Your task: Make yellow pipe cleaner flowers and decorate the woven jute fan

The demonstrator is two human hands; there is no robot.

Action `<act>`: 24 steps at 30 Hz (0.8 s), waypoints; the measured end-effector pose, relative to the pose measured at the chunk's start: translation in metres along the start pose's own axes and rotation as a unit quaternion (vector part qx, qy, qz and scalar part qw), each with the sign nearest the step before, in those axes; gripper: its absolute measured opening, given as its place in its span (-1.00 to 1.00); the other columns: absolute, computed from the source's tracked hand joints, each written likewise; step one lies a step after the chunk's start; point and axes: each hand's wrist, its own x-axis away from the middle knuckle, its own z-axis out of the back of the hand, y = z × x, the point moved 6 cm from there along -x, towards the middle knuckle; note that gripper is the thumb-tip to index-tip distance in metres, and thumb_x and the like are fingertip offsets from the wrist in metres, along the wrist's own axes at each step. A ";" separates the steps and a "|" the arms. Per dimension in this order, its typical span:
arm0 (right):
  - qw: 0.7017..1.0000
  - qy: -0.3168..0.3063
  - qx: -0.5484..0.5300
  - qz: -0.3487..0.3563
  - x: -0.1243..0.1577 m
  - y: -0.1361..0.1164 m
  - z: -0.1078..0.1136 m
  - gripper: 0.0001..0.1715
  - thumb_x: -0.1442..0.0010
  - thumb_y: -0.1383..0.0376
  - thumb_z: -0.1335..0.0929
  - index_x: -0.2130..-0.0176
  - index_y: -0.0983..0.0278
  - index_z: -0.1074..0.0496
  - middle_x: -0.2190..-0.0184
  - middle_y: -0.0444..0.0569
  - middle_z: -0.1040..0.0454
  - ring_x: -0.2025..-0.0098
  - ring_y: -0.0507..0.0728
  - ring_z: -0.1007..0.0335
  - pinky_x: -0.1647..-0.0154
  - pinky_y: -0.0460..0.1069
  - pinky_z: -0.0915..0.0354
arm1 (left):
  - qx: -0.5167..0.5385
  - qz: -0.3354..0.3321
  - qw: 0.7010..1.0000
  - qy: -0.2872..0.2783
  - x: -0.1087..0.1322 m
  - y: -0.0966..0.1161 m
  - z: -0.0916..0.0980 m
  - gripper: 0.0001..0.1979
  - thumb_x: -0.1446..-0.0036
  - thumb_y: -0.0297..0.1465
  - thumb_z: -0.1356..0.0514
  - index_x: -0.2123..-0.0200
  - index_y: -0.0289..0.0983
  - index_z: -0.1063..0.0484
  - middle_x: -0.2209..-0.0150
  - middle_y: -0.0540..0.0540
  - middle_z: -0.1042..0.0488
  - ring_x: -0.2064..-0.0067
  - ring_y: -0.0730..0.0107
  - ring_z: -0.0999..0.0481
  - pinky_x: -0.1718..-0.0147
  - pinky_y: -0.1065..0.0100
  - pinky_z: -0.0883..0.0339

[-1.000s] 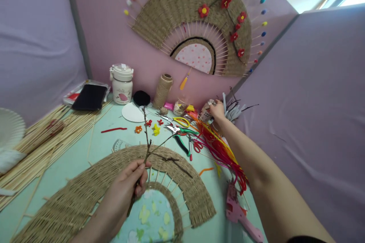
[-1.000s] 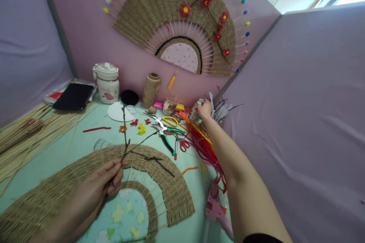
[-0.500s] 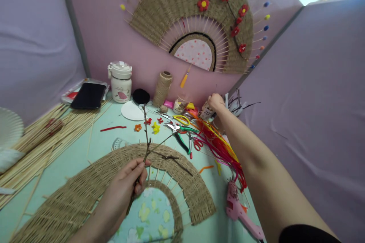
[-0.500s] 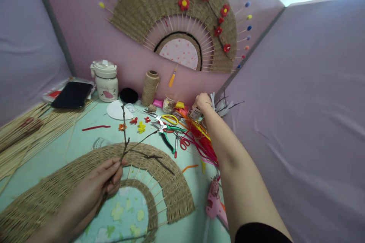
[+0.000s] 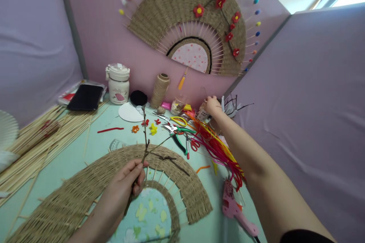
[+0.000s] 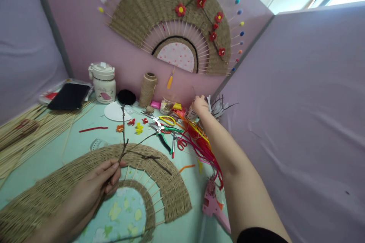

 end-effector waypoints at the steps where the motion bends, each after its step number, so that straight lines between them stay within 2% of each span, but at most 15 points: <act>1: 1.000 0.015 0.005 -0.005 0.007 0.002 0.005 -0.55 -0.27 0.25 -0.10 -0.07 0.36 -0.24 -0.13 0.29 -0.12 0.08 0.21 -0.39 0.17 0.02 -0.28 | 0.001 0.002 1.000 0.001 -0.001 -0.001 0.000 -0.69 0.04 -0.18 -0.22 0.28 -0.26 -0.33 0.61 0.10 -0.21 0.61 0.62 -0.09 0.65 0.57 0.04; 3: 0.998 0.047 0.022 -0.019 0.020 0.010 0.016 -0.57 -0.23 0.29 -0.14 -0.07 0.35 -0.22 -0.15 0.29 -0.06 0.12 0.20 -0.42 0.21 0.02 -0.28 | 0.004 0.004 1.000 -0.002 -0.001 -0.002 0.001 -0.68 0.04 -0.19 -0.23 0.27 -0.26 -0.33 0.60 0.10 -0.21 0.60 0.62 -0.09 0.65 0.58 0.03; 7: 0.991 0.099 0.084 -0.019 0.036 0.030 0.050 -0.61 -0.17 0.42 -0.16 0.00 0.38 -0.30 0.01 0.28 -0.26 0.17 0.20 -0.45 0.23 0.01 -0.29 | 0.004 -0.003 1.000 -0.009 -0.002 -0.001 0.000 -0.69 0.03 -0.19 -0.22 0.28 -0.26 -0.33 0.59 0.09 -0.21 0.60 0.61 -0.10 0.65 0.58 0.03; 11: 0.992 0.038 0.119 -0.018 0.031 0.055 0.075 -0.69 -0.11 0.44 -0.24 0.15 0.38 -0.44 0.22 0.26 -0.45 0.15 0.28 -0.45 0.24 0.04 -0.31 | -0.001 -0.004 1.000 -0.009 -0.001 0.000 0.000 -0.69 0.04 -0.20 -0.23 0.27 -0.26 -0.33 0.59 0.10 -0.20 0.60 0.61 -0.09 0.65 0.57 0.00; 14: 0.991 0.037 0.127 -0.011 0.024 0.068 0.089 -0.70 -0.08 0.45 -0.26 0.19 0.38 -0.48 0.21 0.27 -0.48 0.16 0.28 -0.45 0.24 0.04 -0.32 | -0.001 -0.005 1.000 -0.006 -0.001 0.001 0.000 -0.68 0.06 -0.21 -0.24 0.27 -0.26 -0.33 0.60 0.10 -0.21 0.61 0.61 -0.08 0.65 0.57 0.00; 19: 0.991 0.069 0.112 -0.013 0.026 0.075 0.104 -0.69 -0.06 0.43 -0.28 0.19 0.33 -0.50 0.20 0.20 -0.50 0.16 0.24 -0.45 0.24 0.03 -0.31 | -0.002 -0.007 1.000 -0.012 -0.001 0.000 -0.001 -0.68 0.05 -0.19 -0.23 0.27 -0.26 -0.31 0.59 0.10 -0.20 0.60 0.61 -0.08 0.65 0.57 0.01; 24: 0.983 0.152 0.105 -0.017 0.032 0.078 0.124 -0.67 -0.08 0.41 -0.25 0.18 0.25 -0.50 0.22 0.13 -0.51 0.19 0.22 -0.43 0.28 0.02 -0.28 | -0.012 -0.005 1.000 -0.008 0.000 0.000 0.000 -0.70 0.03 -0.19 -0.21 0.30 -0.26 -0.30 0.59 0.10 -0.20 0.59 0.60 -0.09 0.63 0.57 -0.02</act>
